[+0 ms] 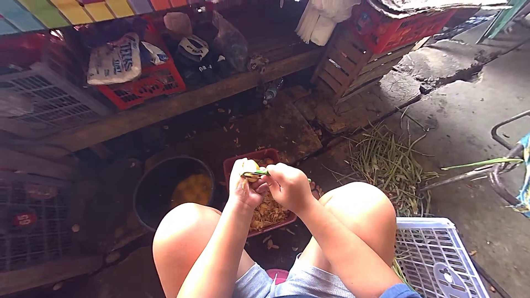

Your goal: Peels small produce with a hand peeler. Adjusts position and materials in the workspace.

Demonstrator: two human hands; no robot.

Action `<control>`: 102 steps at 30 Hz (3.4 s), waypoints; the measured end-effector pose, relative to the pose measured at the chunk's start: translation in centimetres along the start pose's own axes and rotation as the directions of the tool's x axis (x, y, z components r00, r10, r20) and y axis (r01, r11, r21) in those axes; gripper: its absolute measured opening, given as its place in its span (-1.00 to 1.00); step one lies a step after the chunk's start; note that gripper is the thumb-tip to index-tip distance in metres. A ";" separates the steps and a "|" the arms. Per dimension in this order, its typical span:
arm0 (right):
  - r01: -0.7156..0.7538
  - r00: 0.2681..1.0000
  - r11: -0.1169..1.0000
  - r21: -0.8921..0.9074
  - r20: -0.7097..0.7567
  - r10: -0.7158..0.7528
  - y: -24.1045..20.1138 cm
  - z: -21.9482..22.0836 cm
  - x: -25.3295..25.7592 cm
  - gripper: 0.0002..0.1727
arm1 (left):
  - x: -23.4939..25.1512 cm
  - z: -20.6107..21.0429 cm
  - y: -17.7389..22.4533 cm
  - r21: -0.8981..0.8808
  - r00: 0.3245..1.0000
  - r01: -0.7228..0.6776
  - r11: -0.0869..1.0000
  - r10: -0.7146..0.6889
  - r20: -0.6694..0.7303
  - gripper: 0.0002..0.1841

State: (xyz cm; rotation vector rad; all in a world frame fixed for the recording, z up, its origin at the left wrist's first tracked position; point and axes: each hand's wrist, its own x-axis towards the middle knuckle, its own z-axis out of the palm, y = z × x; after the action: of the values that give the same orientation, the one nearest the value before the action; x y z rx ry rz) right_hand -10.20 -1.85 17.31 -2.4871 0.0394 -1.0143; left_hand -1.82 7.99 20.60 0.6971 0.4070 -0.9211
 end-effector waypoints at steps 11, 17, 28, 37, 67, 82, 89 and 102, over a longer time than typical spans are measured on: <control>-0.302 0.953 0.948 0.099 0.022 0.301 0.9 -1.0 0.5 -0.81 | -0.3 -0.6 0.8 0.017 0.995 -0.089 0.996 0.088 0.036 -0.41; -0.145 0.989 0.977 0.156 0.051 0.139 -1.3 -0.3 -0.4 -0.78 | -0.4 0.2 0.1 0.064 0.995 -0.067 0.996 0.072 -0.074 -0.30; -0.053 0.999 0.999 -0.004 0.007 0.053 -0.1 -0.8 -0.1 -0.77 | 0.0 -0.3 0.3 0.094 0.997 -0.074 0.993 0.071 0.036 -0.40; -0.449 0.890 0.890 0.077 0.134 0.437 2.2 -1.0 1.4 -0.81 | -0.6 -0.5 -2.1 0.370 0.975 -0.217 0.903 0.181 0.128 -0.59; -0.454 0.887 0.889 0.055 0.120 0.445 0.0 -0.7 0.8 -0.81 | 0.3 -0.8 -1.8 0.334 0.962 -0.264 0.905 0.221 0.162 -0.57; -0.336 0.938 0.940 0.056 0.111 0.329 0.0 -1.4 0.6 -0.83 | 0.2 -0.7 -1.5 0.390 0.947 -0.305 0.869 0.319 0.032 -0.65; -0.553 0.823 0.833 0.031 0.180 0.539 1.5 -1.5 1.4 -0.78 | 0.1 -0.3 -1.5 0.359 0.963 -0.251 0.899 0.271 -0.006 -0.62; -0.125 0.992 0.984 0.126 0.019 0.124 -0.3 0.4 -0.8 -0.80 | 0.7 0.0 -0.8 0.073 0.984 -0.158 0.985 0.163 -0.075 -0.37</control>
State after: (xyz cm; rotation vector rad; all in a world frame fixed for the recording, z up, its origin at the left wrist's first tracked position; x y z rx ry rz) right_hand -10.56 -1.26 16.69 -2.3436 0.1215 -0.9211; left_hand -2.11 7.23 19.82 0.8186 0.3871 -0.7582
